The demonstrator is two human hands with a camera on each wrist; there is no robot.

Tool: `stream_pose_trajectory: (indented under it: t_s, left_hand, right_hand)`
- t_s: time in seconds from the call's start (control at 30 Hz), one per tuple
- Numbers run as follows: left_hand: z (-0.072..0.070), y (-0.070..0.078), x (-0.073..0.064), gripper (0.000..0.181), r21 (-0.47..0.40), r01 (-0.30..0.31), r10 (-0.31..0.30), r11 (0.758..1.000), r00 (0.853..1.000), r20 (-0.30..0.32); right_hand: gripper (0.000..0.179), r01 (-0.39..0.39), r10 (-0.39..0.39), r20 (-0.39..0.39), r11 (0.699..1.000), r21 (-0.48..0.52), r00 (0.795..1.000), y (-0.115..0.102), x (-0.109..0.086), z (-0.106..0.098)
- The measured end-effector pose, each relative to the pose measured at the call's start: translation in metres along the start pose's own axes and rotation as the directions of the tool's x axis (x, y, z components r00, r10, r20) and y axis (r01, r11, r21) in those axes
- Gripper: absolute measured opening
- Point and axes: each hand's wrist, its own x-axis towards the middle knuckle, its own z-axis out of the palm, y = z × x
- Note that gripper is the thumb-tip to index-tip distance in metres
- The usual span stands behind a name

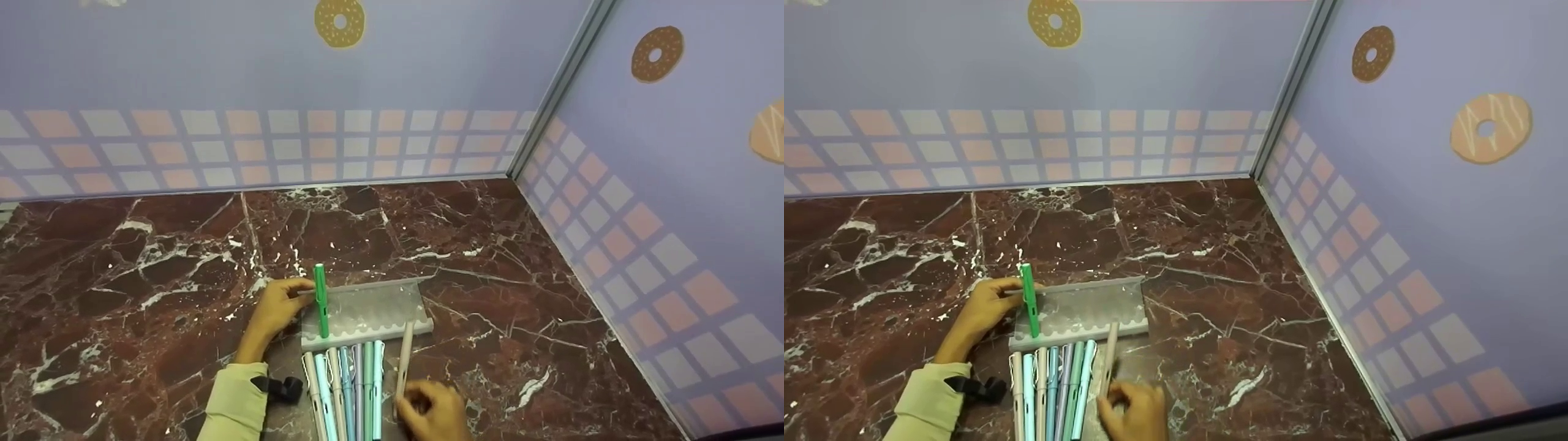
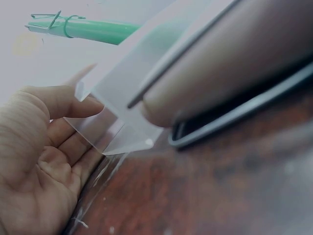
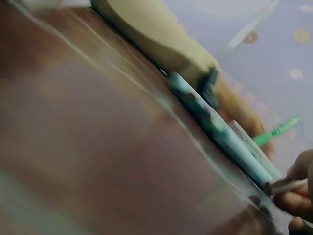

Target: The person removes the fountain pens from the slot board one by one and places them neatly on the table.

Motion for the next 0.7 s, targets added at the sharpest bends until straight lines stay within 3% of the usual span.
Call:
stream_pose_trajectory:
  t_s: [0.1, 0.23, 0.3, 0.6, 0.7]
  left_hand:
    - [0.0, -0.001, -0.001, 0.014, 0.015, 0.002, -0.002, 1.0, 1.0, -0.007]
    - [0.0, -0.003, -0.003, 0.015, 0.016, 0.014, -0.014, 1.0, 1.0, -0.008]
    - [0.0, -0.004, -0.002, 0.015, 0.019, 0.014, -0.014, 1.0, 1.0, -0.01]
    - [0.0, -0.003, -0.001, 0.015, 0.041, -0.028, 0.029, 0.999, 0.999, -0.023]
    - [0.0, -0.003, -0.001, 0.014, 0.057, -0.024, 0.024, 0.998, 1.0, -0.016]
  right_hand:
    - [0.014, -0.068, 0.073, 0.06, 0.995, -0.077, 0.996, -0.008, -0.014, -0.009]
    - [0.016, -0.242, 0.247, 0.171, 0.969, -0.046, 0.954, -0.018, -0.018, -0.016]
    - [0.018, -0.29, 0.293, 0.201, 0.956, -0.047, 0.935, -0.022, -0.016, -0.018]
    - [0.024, -0.296, 0.314, 0.263, 0.949, -0.106, 0.912, -0.025, -0.005, -0.019]
    - [0.029, -0.29, 0.318, 0.311, 0.948, -0.133, 0.896, -0.025, -0.001, -0.022]
